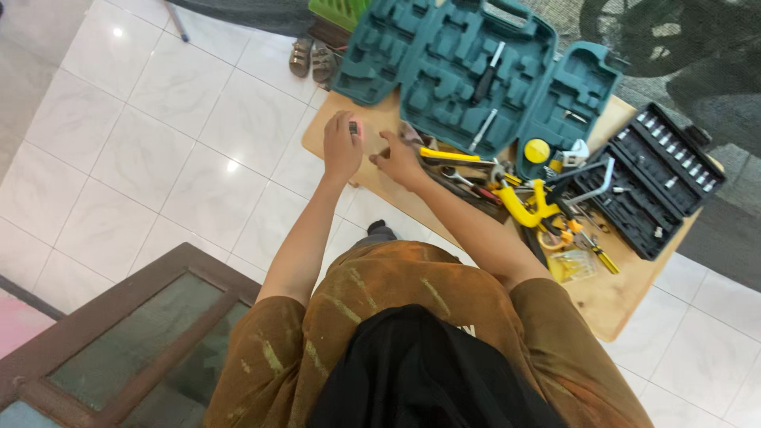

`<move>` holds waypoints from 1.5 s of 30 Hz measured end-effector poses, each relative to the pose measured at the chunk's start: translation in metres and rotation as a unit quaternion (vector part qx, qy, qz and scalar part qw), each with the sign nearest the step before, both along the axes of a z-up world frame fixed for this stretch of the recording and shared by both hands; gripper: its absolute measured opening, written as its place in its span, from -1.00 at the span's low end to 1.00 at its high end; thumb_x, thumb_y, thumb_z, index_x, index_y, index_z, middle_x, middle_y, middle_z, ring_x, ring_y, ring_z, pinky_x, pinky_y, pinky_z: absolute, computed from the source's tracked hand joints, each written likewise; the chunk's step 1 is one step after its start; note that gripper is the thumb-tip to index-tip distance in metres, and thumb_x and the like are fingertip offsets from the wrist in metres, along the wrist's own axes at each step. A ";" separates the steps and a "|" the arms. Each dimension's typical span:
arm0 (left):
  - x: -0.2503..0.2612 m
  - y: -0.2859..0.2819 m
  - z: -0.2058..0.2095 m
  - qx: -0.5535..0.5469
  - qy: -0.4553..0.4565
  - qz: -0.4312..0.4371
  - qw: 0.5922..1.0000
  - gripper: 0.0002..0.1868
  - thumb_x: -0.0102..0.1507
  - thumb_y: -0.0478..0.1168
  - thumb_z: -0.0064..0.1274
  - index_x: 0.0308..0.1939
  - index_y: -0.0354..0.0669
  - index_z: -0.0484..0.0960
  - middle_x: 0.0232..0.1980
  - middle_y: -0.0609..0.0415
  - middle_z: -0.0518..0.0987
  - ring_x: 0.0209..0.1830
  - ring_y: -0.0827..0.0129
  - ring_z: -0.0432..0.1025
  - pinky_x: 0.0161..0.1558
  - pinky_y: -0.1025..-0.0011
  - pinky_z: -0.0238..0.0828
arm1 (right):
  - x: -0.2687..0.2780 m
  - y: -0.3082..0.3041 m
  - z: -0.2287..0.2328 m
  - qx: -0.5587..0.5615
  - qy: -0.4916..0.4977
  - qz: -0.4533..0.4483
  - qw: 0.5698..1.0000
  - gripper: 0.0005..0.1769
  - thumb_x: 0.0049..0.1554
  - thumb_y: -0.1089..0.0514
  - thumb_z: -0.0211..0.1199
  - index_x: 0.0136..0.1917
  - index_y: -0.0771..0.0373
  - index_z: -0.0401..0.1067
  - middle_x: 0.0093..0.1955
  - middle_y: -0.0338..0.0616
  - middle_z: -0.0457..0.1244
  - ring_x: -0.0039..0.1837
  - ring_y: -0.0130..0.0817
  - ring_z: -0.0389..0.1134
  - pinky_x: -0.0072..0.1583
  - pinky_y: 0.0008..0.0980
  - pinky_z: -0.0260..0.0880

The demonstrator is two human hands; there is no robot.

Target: The person unloads tools from tool cases onto a table, then wipes down metal rods and screwdrivers with a cloth.

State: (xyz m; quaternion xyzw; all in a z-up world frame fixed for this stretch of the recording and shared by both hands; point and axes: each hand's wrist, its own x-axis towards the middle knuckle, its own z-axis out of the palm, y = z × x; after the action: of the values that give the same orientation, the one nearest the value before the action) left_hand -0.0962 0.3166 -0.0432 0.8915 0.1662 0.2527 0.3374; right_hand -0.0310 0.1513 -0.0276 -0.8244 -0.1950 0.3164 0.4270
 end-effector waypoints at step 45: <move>0.043 0.106 -0.025 -0.476 0.301 -0.169 0.809 -0.69 0.35 -0.05 -0.10 0.03 -0.05 0.67 -0.08 0.13 0.60 -0.11 0.38 0.43 -0.04 0.35 0.33 | 0.025 0.051 -0.048 0.177 -0.223 0.006 0.958 -0.36 -0.03 0.38 0.38 0.32 0.22 0.37 0.09 0.11 0.38 0.09 -0.07 0.48 0.09 -0.28 0.49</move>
State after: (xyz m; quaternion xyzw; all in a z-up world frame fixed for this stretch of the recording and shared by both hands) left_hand -0.0533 0.4222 -0.0686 0.6644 0.2054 -0.2006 0.6901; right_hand -0.0059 0.2025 -0.0757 -0.7838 -0.3433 0.0872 0.5101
